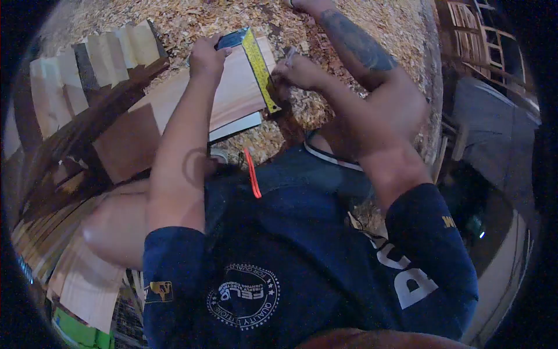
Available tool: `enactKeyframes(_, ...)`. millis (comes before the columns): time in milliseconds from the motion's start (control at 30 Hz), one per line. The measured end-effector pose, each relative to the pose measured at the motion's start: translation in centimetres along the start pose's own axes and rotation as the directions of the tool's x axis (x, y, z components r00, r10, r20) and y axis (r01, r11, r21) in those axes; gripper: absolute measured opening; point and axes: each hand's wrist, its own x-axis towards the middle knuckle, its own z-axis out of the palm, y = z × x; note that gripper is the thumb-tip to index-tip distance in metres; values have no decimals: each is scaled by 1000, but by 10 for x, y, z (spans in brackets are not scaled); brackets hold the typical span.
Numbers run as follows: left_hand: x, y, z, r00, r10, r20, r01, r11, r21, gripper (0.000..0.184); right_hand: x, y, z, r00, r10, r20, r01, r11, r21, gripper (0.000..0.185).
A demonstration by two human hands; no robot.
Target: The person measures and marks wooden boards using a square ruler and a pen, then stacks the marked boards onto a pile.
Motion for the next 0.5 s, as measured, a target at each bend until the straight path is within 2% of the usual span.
enactKeyframes(33, 0, -3, 1, 1000, 7, 4, -7, 1000, -5, 51, 14, 6, -4, 997, -72, -31, 69, 996, -63, 45)
enactKeyframes(133, 4, -8, 9, 999, 34, -7, -35, 999, -12, 50, 68, 21, -15, 977, 7, -214, 4, 999, 51, 42)
enactKeyframes(233, 5, -10, 9, 999, 40, -10, -40, 999, 4, 49, 89, 12, -24, 934, 96, -343, -5, 967, 255, 41)
enactKeyframes(267, 7, -12, 9, 999, 35, 9, -35, 999, -3, 48, 83, 5, -23, 932, 192, -306, -48, 905, 422, 40)
enactKeyframes(367, 2, -3, 3, 998, 53, -17, -53, 998, 30, 49, 58, 3, -6, 909, 46, -413, 49, 975, 215, 43)
enactKeyframes(467, -2, 2, 0, 998, 46, -38, -44, 998, 50, 49, 0, 3, 24, 939, 27, -342, 83, 949, 303, 43)
enactKeyframes(500, 0, 2, 0, 998, 41, -39, -39, 998, 50, 48, -19, 1, 32, 961, 48, -273, 45, 945, 323, 42)
